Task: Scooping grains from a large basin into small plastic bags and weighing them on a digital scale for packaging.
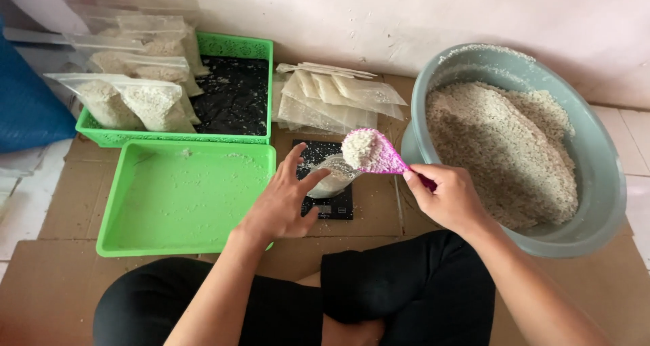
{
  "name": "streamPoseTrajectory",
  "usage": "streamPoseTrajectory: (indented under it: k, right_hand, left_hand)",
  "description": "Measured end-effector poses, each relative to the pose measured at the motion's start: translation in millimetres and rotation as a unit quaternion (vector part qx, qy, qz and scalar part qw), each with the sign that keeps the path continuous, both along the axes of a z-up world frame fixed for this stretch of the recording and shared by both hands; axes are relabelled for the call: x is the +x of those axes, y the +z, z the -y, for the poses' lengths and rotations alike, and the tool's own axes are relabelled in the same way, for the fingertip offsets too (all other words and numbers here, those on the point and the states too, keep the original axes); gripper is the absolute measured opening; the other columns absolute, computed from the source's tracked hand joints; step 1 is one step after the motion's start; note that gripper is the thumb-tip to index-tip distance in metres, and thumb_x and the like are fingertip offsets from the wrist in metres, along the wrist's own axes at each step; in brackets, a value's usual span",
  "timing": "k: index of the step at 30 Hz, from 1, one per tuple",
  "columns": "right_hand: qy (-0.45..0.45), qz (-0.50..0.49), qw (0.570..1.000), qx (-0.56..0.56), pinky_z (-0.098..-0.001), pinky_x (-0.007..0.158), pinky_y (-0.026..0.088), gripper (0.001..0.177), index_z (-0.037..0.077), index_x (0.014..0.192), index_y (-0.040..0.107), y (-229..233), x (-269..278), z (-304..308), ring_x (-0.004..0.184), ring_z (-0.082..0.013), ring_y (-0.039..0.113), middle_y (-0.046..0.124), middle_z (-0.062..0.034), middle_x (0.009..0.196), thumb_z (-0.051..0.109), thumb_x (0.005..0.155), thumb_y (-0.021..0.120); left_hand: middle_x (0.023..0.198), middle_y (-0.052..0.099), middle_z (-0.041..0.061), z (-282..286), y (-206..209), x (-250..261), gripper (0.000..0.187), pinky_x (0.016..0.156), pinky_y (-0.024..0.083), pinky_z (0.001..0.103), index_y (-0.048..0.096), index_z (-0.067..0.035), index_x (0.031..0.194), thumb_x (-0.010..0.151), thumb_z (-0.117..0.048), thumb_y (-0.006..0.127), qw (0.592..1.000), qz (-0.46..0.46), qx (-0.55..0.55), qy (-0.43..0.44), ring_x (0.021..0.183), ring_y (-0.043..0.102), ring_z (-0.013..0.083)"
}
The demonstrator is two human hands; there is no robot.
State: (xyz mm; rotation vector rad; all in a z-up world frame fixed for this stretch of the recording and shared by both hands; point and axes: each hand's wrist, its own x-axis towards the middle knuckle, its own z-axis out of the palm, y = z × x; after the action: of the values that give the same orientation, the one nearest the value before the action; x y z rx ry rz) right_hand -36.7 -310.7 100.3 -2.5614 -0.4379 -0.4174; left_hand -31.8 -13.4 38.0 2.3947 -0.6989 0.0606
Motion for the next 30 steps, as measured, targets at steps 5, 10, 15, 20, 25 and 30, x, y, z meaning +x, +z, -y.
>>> streamPoseTrajectory:
  k: [5, 10, 15, 20, 25, 30]
  right_hand:
    - [0.048, 0.136, 0.981, -0.132, -0.0281, 0.053, 0.053, 0.013, 0.013, 0.095, 0.076, -20.3, 12.3, 2.5, 0.061, -0.0191, 0.066, 0.066, -0.0027, 0.067, 0.023, 0.089, 0.07]
    - [0.115, 0.278, 0.907, -0.296, -0.0286, 0.054, 0.053, 0.01, 0.011, 0.093, 0.071, -11.4, 7.2, -7.3, 0.062, -0.0208, 0.063, 0.057, -0.0043, 0.066, 0.017, 0.086, 0.066]
    - [0.102, 0.294, 0.889, -0.337, -0.0274, 0.055, 0.053, 0.011, 0.012, 0.093, 0.07, -5.5, 2.2, -7.5, 0.064, -0.0191, 0.062, 0.056, -0.002, 0.066, 0.018, 0.084, 0.066]
    - [0.045, 0.206, 0.956, -0.204, -0.0305, 0.056, 0.053, 0.011, 0.012, 0.093, 0.074, -3.9, -0.1, 3.8, 0.064, -0.0223, 0.066, 0.061, -0.0043, 0.067, 0.02, 0.087, 0.069]
    - [-0.051, 0.023, 0.998, 0.038, -0.0344, 0.054, 0.049, 0.009, 0.005, 0.092, 0.076, 34.9, -19.7, 10.6, 0.06, -0.0257, 0.065, 0.064, -0.0161, 0.063, 0.012, 0.088, 0.072]
    - [-0.252, -0.098, 0.954, 0.129, -0.0311, 0.044, 0.04, 0.012, 0.004, 0.11, 0.07, 49.6, -25.6, 62.8, 0.056, -0.0156, 0.049, 0.068, -0.0095, 0.086, 0.012, 0.106, 0.062]
  left_hand:
    - [0.152, 0.018, 0.024, 1.4, -2.2, 0.9, 0.073, 0.104, 0.042, 0.06, 0.055, -0.02, 0.136, 0.066, -0.029, 0.072, 1.0, -0.009, 0.009, -0.001, 0.132, 0.043, 0.0401]
    - [0.152, 0.018, 0.023, 1.6, 5.0, -0.9, 0.072, 0.104, 0.042, 0.059, 0.055, -0.021, 0.136, 0.067, -0.028, 0.072, 1.0, -0.018, 0.012, 0.0, 0.131, 0.043, 0.0395]
    - [0.151, 0.018, 0.024, 1.9, 1.7, -0.3, 0.071, 0.104, 0.043, 0.059, 0.055, -0.019, 0.135, 0.067, -0.028, 0.072, 1.0, -0.012, 0.015, -0.001, 0.131, 0.044, 0.0393]
    - [0.151, 0.019, 0.023, 3.3, -5.6, 1.3, 0.07, 0.104, 0.043, 0.058, 0.055, -0.019, 0.135, 0.068, -0.025, 0.07, 1.0, 0.005, 0.0, -0.009, 0.129, 0.045, 0.0386]
    - [0.15, 0.023, 0.022, 2.1, -9.8, 3.0, 0.064, 0.103, 0.045, 0.055, 0.057, -0.018, 0.133, 0.07, -0.02, 0.067, 0.999, 0.038, -0.017, -0.01, 0.126, 0.049, 0.0372]
    - [0.148, 0.03, 0.03, 0.5, 5.3, 0.6, 0.054, 0.095, 0.049, 0.054, 0.052, -0.008, 0.136, 0.083, -0.011, 0.063, 0.991, 0.071, -0.11, -0.031, 0.125, 0.048, 0.0465]
